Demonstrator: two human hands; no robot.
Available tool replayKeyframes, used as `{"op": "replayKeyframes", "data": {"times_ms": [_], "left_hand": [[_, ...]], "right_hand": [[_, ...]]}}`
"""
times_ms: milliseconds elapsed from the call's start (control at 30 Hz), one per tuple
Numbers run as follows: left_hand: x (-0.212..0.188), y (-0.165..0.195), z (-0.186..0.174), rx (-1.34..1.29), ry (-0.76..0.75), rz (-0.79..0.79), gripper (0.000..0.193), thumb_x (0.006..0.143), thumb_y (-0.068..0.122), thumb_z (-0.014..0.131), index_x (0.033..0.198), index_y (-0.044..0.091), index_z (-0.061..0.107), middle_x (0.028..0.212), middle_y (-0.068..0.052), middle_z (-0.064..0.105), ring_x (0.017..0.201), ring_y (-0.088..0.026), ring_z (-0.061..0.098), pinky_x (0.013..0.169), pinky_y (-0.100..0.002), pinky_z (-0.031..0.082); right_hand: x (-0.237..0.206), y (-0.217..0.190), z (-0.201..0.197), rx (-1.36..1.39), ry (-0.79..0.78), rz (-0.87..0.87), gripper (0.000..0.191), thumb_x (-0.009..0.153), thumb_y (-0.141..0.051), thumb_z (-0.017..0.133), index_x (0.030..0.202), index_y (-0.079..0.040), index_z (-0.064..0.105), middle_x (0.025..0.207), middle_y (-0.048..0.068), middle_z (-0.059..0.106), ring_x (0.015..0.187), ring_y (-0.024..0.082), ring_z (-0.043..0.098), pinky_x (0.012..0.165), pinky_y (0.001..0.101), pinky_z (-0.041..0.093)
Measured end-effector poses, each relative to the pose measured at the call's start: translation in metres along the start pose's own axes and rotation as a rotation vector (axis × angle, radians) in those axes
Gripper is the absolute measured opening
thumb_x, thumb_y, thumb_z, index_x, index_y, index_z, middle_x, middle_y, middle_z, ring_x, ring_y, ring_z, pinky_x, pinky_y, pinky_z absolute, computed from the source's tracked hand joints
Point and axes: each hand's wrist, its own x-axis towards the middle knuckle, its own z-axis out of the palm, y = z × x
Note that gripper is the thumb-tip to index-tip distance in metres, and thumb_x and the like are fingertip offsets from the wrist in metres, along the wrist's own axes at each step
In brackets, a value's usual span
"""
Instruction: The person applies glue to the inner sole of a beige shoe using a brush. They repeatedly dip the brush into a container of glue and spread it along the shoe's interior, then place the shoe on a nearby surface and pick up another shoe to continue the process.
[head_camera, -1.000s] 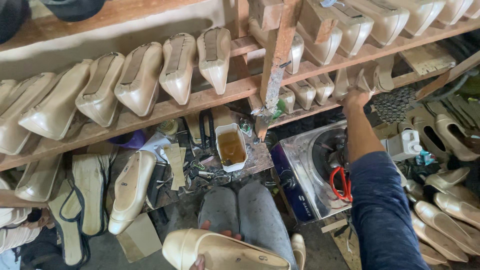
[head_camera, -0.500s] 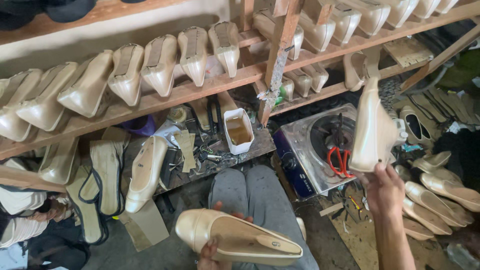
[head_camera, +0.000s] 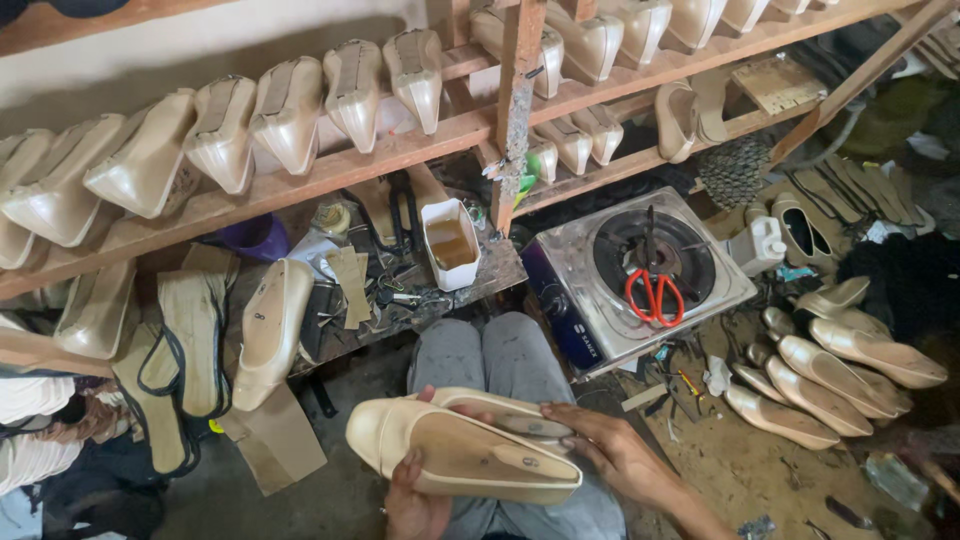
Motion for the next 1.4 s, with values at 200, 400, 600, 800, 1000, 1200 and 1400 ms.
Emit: {"op": "replayKeyframes", "data": {"times_ms": [200, 400, 600, 800, 1000, 1200, 1400], "left_hand": [[0.043, -0.023, -0.059, -0.135, -0.251, -0.022, 0.086, 0.091, 0.038, 0.059, 0.16, 0.006, 0.02, 0.139, -0.032, 0.054, 0.13, -0.051, 0.052, 0.111, -0.063, 0.042], [0.073, -0.035, -0.126, -0.207, -0.145, -0.163, 0.084, 0.093, 0.041, 0.056, 0.16, 0.008, 0.018, 0.14, -0.033, 0.052, 0.132, -0.051, 0.05, 0.112, -0.064, 0.04], [0.085, -0.047, -0.156, -0.212, 0.043, -0.23, 0.082, 0.096, 0.044, 0.053, 0.16, 0.009, 0.017, 0.141, -0.033, 0.05, 0.133, -0.052, 0.048, 0.114, -0.065, 0.038], [0.092, -0.056, -0.157, -0.209, 0.154, -0.286, 0.08, 0.098, 0.047, 0.05, 0.16, 0.011, 0.016, 0.142, -0.033, 0.048, 0.135, -0.053, 0.047, 0.116, -0.065, 0.036], [0.09, -0.053, -0.164, -0.214, 0.185, -0.338, 0.078, 0.101, 0.05, 0.047, 0.16, 0.013, 0.014, 0.143, -0.034, 0.046, 0.136, -0.054, 0.045, 0.118, -0.066, 0.033], [0.082, -0.035, -0.156, -0.463, 0.213, -0.507, 0.076, 0.103, 0.053, 0.044, 0.16, 0.015, 0.013, 0.144, -0.034, 0.044, 0.138, -0.055, 0.044, 0.12, -0.067, 0.031], [0.039, -0.015, -0.052, -0.186, 0.037, 0.013, 0.085, 0.09, 0.037, 0.058, 0.16, 0.001, 0.025, 0.143, -0.027, 0.053, 0.127, -0.049, 0.055, 0.115, -0.07, 0.036]], "right_hand": [[0.06, 0.06, -0.123, 0.258, 0.28, 0.375, 0.042, 0.098, -0.022, 0.056, 0.138, -0.008, 0.062, 0.125, 0.007, 0.078, 0.121, 0.022, 0.071, 0.108, 0.0396, 0.051], [0.193, 0.238, -0.295, 0.291, 0.954, 0.227, 0.043, 0.102, -0.003, 0.057, 0.144, 0.007, 0.051, 0.123, 0.019, 0.07, 0.101, 0.023, 0.069, 0.085, 0.035, 0.059], [0.281, 0.294, -0.339, -0.279, 1.173, 0.211, 0.073, 0.081, 0.0, 0.076, 0.144, 0.016, 0.042, 0.128, 0.031, 0.061, 0.112, 0.038, 0.064, 0.09, 0.0423, 0.053], [0.315, 0.296, -0.337, -0.254, 1.169, 0.485, 0.042, 0.101, -0.016, 0.073, 0.135, 0.006, 0.064, 0.125, 0.026, 0.071, 0.116, 0.039, 0.071, 0.099, 0.0436, 0.054], [0.302, 0.303, -0.344, 0.632, 1.232, 0.526, 0.044, 0.099, -0.011, 0.059, 0.137, 0.008, 0.047, 0.135, 0.029, 0.062, 0.114, 0.045, 0.073, 0.089, 0.0565, 0.058], [0.19, 0.271, -0.316, 1.138, 0.846, 0.161, 0.045, 0.111, -0.015, 0.044, 0.147, 0.011, 0.041, 0.152, 0.028, 0.053, 0.134, 0.046, 0.063, 0.103, 0.0646, 0.05], [0.035, 0.124, -0.164, 1.271, 0.865, -0.076, 0.062, 0.107, -0.029, 0.057, 0.162, -0.004, 0.041, 0.155, 0.014, 0.049, 0.136, 0.031, 0.057, 0.113, 0.0616, 0.045]]}}
